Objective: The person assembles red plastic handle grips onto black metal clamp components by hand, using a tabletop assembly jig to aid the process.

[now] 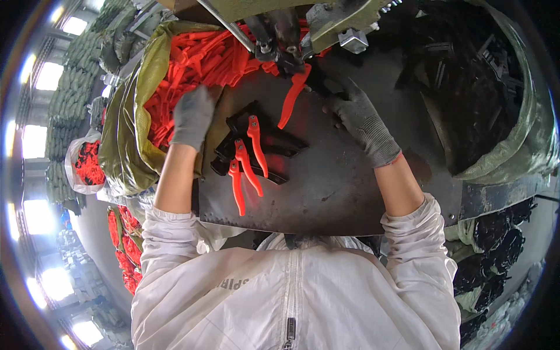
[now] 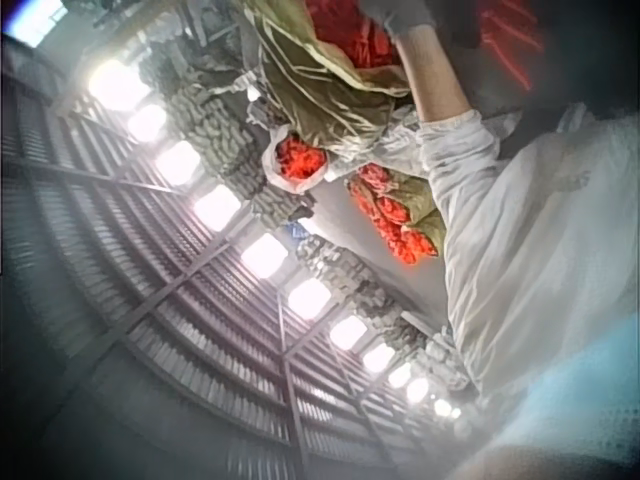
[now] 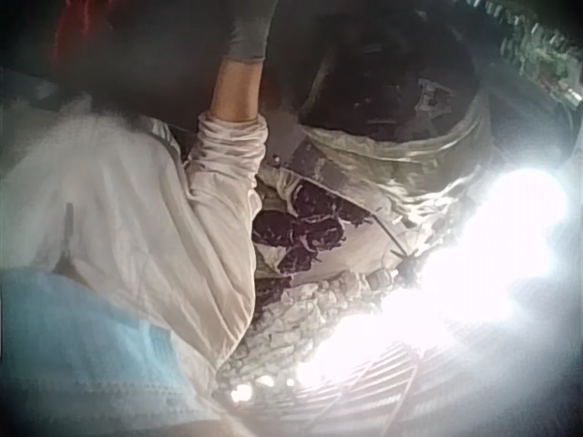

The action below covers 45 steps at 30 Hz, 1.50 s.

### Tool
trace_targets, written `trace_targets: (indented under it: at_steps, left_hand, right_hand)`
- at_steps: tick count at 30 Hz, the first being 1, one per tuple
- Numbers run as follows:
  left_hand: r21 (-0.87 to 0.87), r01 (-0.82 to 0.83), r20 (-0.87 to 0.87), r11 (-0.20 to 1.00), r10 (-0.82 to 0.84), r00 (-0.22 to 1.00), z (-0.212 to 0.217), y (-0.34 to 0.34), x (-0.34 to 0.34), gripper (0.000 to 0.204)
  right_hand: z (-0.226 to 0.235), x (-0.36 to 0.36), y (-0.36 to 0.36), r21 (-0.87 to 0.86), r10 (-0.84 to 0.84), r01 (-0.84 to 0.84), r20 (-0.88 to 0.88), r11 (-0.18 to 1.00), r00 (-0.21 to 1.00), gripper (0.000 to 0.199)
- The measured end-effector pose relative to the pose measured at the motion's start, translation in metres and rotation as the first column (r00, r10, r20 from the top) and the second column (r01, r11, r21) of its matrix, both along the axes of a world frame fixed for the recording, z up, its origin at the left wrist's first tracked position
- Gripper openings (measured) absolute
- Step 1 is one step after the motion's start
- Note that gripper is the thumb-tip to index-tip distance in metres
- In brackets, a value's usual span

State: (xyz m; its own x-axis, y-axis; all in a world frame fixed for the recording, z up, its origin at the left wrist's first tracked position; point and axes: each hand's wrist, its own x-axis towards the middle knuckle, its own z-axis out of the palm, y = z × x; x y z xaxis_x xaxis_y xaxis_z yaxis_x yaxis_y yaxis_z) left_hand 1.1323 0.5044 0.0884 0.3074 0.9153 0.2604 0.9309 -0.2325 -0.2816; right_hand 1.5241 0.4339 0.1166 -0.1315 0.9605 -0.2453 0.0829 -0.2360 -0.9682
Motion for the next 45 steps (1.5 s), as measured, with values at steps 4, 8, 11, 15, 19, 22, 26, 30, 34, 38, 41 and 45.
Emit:
trace_targets:
  at_steps: [4,8,11,15,19,22,26,30,34,38,41,45]
  left_hand:
    - [-0.155,-0.299,-0.075,0.942,0.291,0.954,-0.017,-0.016,-0.049,0.019]
    - [-0.156,-0.311,-0.147,0.937,0.29,0.946,-0.026,-0.03,-0.04,0.021]
    - [-0.152,-0.398,-0.159,0.905,0.375,0.913,-0.028,-0.031,-0.05,0.02]
    - [-0.179,-0.379,-0.143,0.908,0.357,0.923,-0.033,-0.03,-0.046,0.018]
    - [-0.195,-0.412,-0.079,0.89,0.405,0.911,-0.033,-0.025,-0.07,0.02]
    - [-0.242,-0.438,-0.054,0.866,0.438,0.897,-0.038,-0.022,-0.049,0.024]
    - [-0.34,-0.406,-0.033,0.848,0.421,0.906,-0.041,-0.025,-0.068,0.028]
    - [-0.411,-0.288,0.147,0.865,0.375,0.915,-0.038,-0.04,-0.111,0.038]
    - [-0.679,0.067,0.733,0.731,0.67,0.115,0.019,-0.043,-0.034,0.037]
    - [-0.596,0.216,0.747,0.773,0.633,-0.206,0.073,-0.063,0.045,0.04]
    - [-0.519,0.392,0.84,0.76,0.539,0.068,0.088,-0.069,0.119,0.034]
    - [-0.569,0.585,0.784,0.578,0.596,0.174,0.055,-0.062,0.157,0.031]
  right_hand:
    - [-0.008,0.003,0.004,0.006,-0.029,0.029,0.013,1.0,1.0,0.06]
    - [0.005,0.007,-0.013,-0.008,-0.027,0.026,-0.108,1.0,0.994,0.06]
    - [0.032,0.009,-0.012,-0.005,0.023,-0.024,-0.141,1.0,0.99,0.06]
    - [0.02,0.015,-0.017,-0.103,0.054,-0.067,-0.129,0.992,0.99,0.06]
    - [0.0,0.014,-0.013,-0.138,0.066,-0.079,-0.096,0.987,0.993,0.059]
    - [-0.006,0.024,-0.015,-0.147,0.045,-0.065,-0.136,0.987,0.99,0.059]
    - [-0.006,0.019,-0.019,-0.086,0.035,-0.044,-0.105,0.995,0.994,0.06]
    - [0.002,0.001,-0.023,0.117,0.072,-0.063,-0.072,0.991,0.995,0.055]
    - [-0.007,0.049,0.004,0.25,-0.045,-0.303,0.833,0.92,0.552,0.041]
    - [-0.057,0.16,0.09,0.057,-0.058,0.035,0.998,0.998,0.035,0.038]
    - [-0.075,0.193,0.106,0.07,-0.073,-0.067,0.996,0.995,-0.042,0.043]
    - [-0.049,0.177,0.081,0.22,-0.216,-0.088,0.975,0.972,0.049,0.038]
